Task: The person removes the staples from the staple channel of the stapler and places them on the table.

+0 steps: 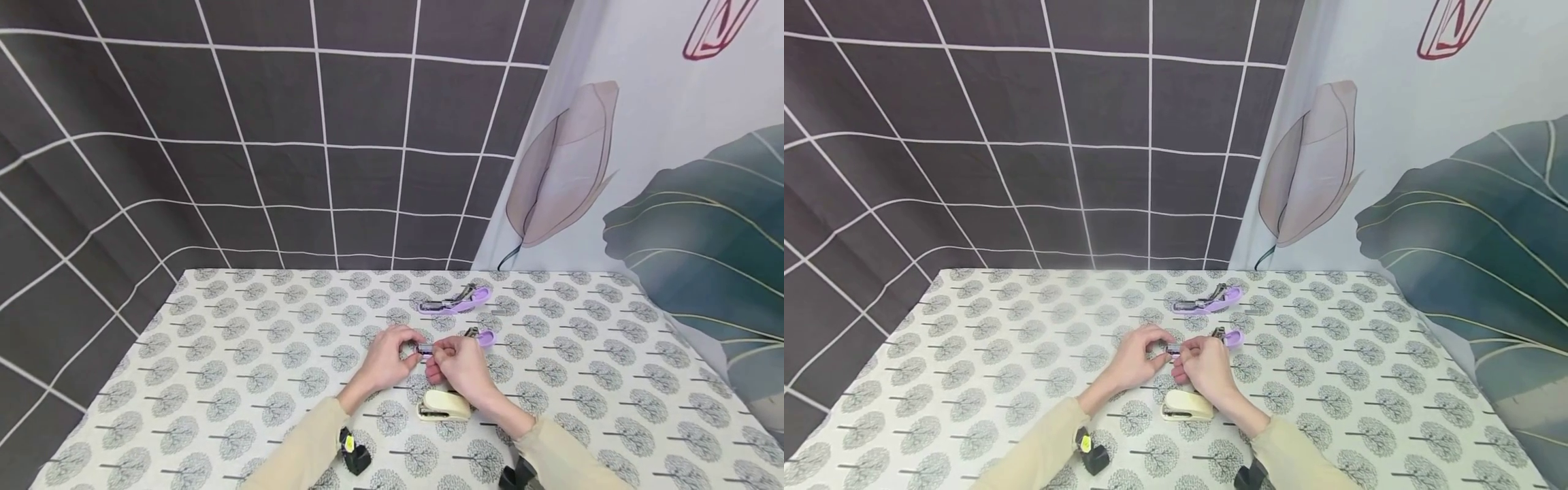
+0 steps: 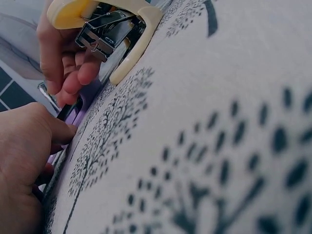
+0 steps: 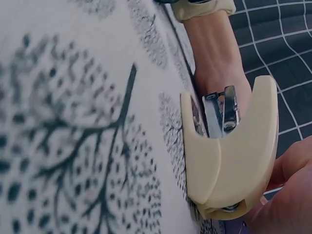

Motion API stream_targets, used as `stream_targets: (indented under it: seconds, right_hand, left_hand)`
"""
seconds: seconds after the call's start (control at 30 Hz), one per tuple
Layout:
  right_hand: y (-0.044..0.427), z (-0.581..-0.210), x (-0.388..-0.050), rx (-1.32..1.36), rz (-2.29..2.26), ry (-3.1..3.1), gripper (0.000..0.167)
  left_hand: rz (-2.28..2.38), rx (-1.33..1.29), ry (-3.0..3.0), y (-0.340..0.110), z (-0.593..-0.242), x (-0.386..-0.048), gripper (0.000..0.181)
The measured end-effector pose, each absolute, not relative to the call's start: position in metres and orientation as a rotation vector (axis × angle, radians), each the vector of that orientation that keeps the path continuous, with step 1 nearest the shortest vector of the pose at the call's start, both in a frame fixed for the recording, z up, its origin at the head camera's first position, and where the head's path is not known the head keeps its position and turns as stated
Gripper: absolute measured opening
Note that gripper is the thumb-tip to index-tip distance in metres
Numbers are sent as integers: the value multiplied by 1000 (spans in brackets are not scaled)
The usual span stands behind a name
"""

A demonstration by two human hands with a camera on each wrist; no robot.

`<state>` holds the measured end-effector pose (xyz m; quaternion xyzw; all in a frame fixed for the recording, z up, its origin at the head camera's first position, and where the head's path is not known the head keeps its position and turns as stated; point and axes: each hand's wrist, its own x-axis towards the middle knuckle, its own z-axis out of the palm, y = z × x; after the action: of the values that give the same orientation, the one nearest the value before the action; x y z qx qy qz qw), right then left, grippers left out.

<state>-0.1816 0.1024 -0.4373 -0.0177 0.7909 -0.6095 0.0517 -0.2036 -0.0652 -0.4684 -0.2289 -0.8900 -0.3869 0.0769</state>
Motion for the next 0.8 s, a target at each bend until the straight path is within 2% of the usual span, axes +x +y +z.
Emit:
stream_targets:
  seconds: [0.37,0.8]
  right_hand:
    - [102,-436,-181,107,-2047,2116,15]
    - [101,-433,-187,-72,-1757,2446,6]
  left_hand:
    - [-1170,-697,-2657,-65,-470,-204,25]
    - [-1152,-699,-2638,-65,-470,-205,25]
